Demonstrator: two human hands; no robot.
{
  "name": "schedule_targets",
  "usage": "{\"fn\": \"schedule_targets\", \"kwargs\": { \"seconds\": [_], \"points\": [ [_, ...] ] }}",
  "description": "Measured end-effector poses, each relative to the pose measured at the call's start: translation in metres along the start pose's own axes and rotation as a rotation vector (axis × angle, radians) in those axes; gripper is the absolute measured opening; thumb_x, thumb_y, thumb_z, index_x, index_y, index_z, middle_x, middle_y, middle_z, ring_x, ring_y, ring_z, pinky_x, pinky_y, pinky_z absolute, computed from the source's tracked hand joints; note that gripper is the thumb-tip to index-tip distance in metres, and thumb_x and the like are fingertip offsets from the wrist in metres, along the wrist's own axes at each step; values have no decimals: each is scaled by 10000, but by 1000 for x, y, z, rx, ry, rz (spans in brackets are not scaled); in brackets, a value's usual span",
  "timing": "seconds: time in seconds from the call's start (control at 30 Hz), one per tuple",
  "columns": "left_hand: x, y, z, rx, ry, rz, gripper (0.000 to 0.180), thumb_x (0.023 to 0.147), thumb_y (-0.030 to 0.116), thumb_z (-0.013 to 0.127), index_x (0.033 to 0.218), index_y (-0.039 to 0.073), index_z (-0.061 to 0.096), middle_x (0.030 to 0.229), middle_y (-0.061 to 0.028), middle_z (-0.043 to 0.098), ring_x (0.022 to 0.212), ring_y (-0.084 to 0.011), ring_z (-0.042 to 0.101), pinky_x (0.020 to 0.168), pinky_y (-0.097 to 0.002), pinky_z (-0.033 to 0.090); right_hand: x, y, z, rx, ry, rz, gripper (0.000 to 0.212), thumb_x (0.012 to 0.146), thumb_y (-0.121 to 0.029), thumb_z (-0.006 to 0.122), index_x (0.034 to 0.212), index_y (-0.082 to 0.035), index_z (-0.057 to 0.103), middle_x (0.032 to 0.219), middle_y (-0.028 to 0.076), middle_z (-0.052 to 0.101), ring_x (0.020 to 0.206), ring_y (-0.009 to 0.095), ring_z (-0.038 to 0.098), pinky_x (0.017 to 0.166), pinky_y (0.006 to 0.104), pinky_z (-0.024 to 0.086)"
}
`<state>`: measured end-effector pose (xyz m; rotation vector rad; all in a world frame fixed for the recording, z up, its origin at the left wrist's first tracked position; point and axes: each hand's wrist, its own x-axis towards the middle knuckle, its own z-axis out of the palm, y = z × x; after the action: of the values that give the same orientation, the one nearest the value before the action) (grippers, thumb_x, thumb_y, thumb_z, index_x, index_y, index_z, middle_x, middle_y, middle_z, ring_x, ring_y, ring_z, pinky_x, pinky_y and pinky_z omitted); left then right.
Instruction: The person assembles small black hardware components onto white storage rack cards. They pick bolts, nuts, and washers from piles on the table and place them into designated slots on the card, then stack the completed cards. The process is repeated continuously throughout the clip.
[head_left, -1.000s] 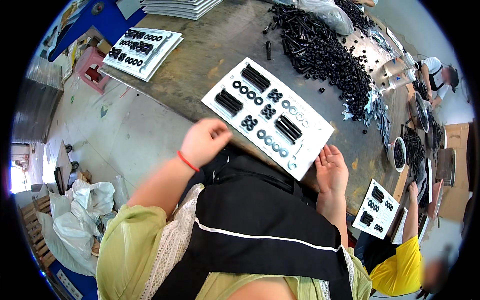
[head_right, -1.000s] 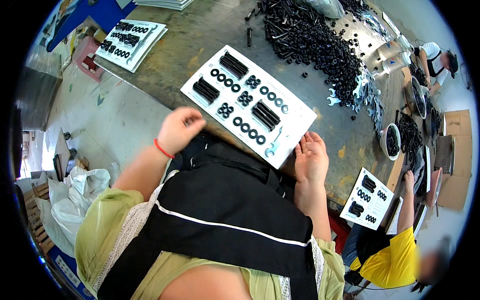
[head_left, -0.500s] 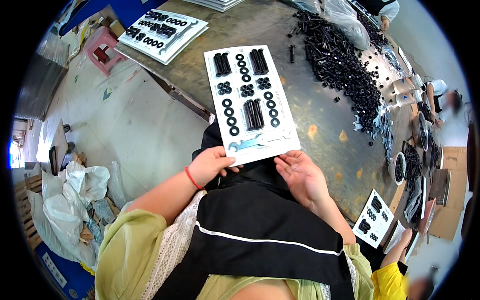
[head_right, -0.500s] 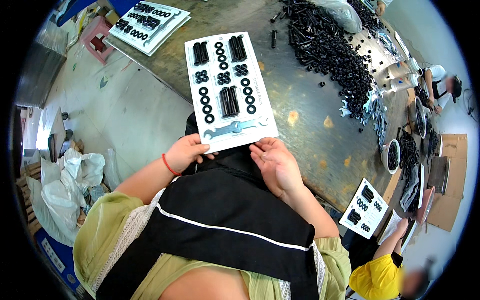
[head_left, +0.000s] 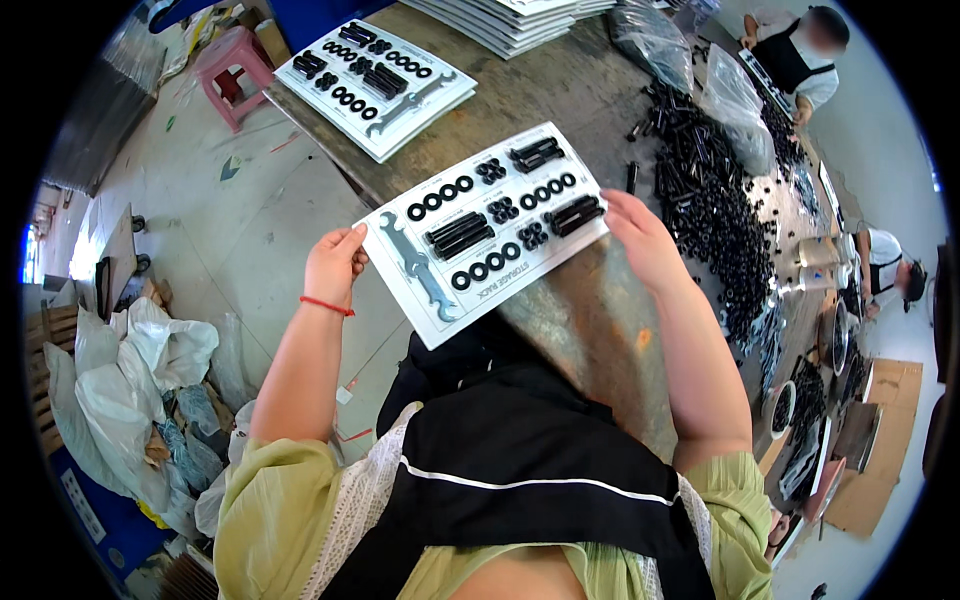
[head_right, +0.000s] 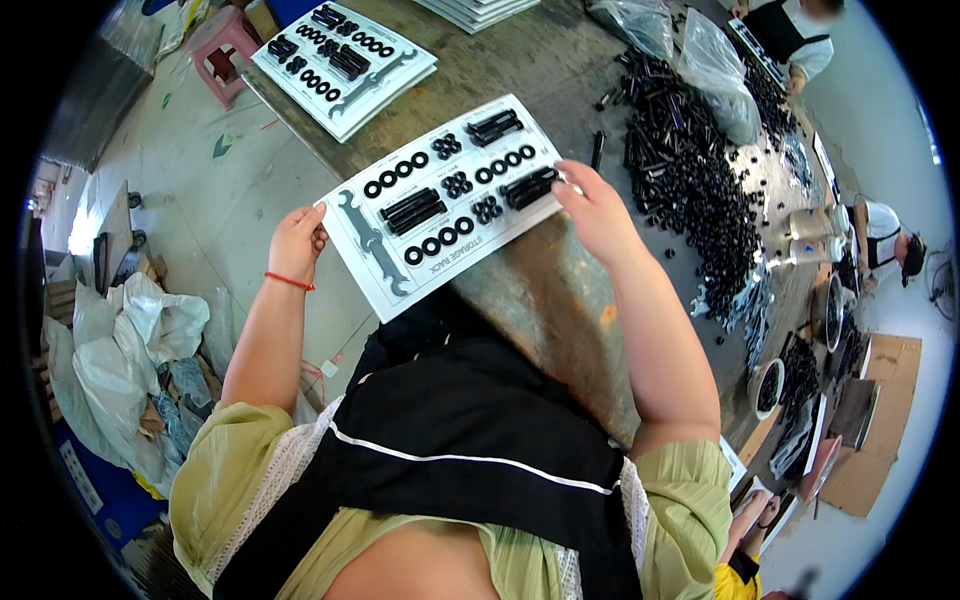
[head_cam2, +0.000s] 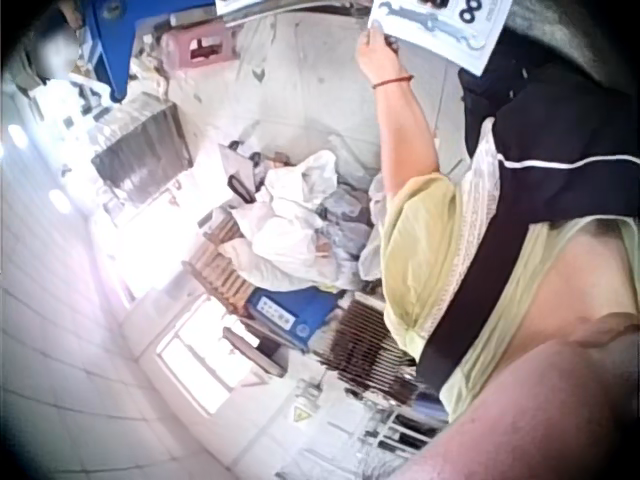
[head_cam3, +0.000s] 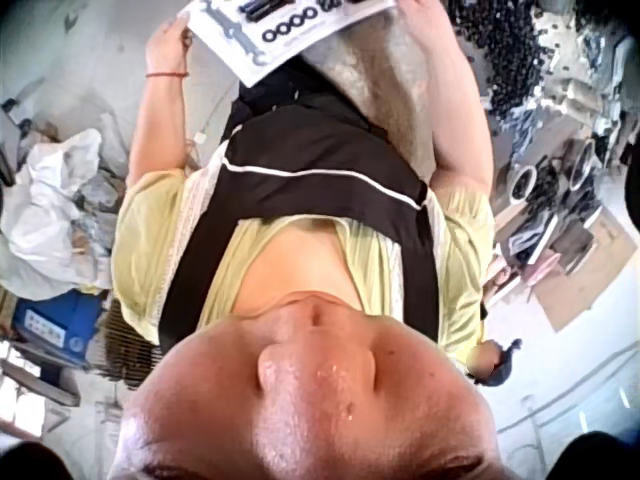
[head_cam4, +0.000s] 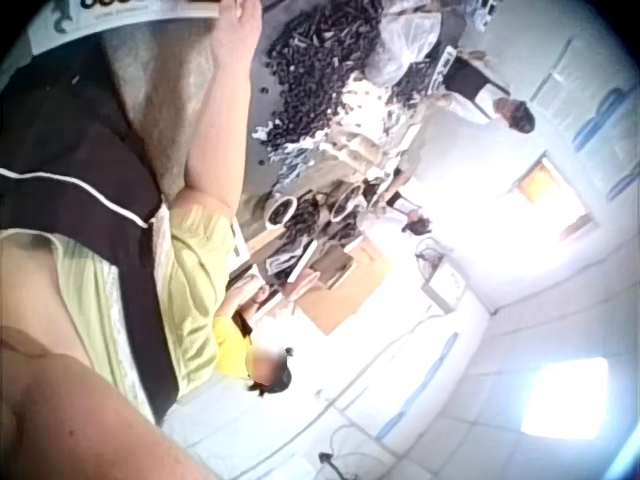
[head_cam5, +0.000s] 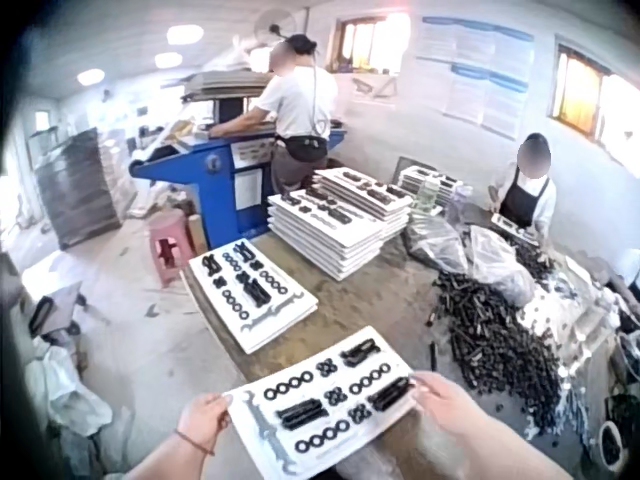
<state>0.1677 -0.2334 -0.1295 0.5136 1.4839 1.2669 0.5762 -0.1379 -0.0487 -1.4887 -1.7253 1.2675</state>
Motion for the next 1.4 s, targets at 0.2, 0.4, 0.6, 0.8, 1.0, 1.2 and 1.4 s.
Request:
{"fn": "schedule_targets", "kwargs": {
  "seconds": [0.2,0.4,0.6,0.8,1.0,1.2,1.4],
  "points": [
    [39,6,3,-184,14,-13,190,952,234,641,956,44,640,803,-6,639,703,-79,567,614,-229,449,142,28,19,-289,-46,-254,544,997,-330,522,1390,41,466,1490,217,428,1408,325,374,1160,372,283],
    [-45,-40,-9,-440,-455,-293,383,973,164,565,1326,31,501,1239,-108,633,1048,-213,648,837,-319,537,155,-8,18,-541,-62,-296,353,944,-283,570,1137,6,635,1156,212,644,1100,365,599,936,412,471],
    [-87,-54,13,-424,-477,-260,363,1017,135,467,1374,69,458,1316,-139,593,1165,-275,619,858,-342,531,138,10,-3,-479,-144,-201,244,919,-196,577,1021,15,644,1016,188,652,948,327,630,856,387,488],
    [-72,-50,22,-371,-466,-224,331,1038,153,408,1343,52,486,1269,-132,622,1094,-249,652,863,-337,537,104,16,-14,-450,-246,78,202,920,-151,572,1019,10,641,892,131,658,855,223,622,805,333,485],
    [-77,-44,36,-364,-404,-182,320,1005,100,412,1292,2,514,1141,-165,669,968,-253,688,812,-337,570,72,51,-26,-264,-153,118,102,933,-78,565,963,-8,633,799,-26,574,750,68,501,681,235,415],
    [-46,36,25,-389,-471,-76,314,984,111,428,1262,14,537,1071,-133,688,889,-204,689,774,-312,551,75,-17,-35,-106,-32,133,92,929,-79,578,912,-11,636,758,-26,566,714,79,496,659,253,417],
    [-35,36,41,-302,-281,135,264,970,115,426,1175,41,578,939,-85,708,729,-147,668,659,-266,527,66,-16,-32,-19,-13,74,114,942,-70,558,907,5,636,797,-9,590,764,81,508,727,248,429]
  ]
}}
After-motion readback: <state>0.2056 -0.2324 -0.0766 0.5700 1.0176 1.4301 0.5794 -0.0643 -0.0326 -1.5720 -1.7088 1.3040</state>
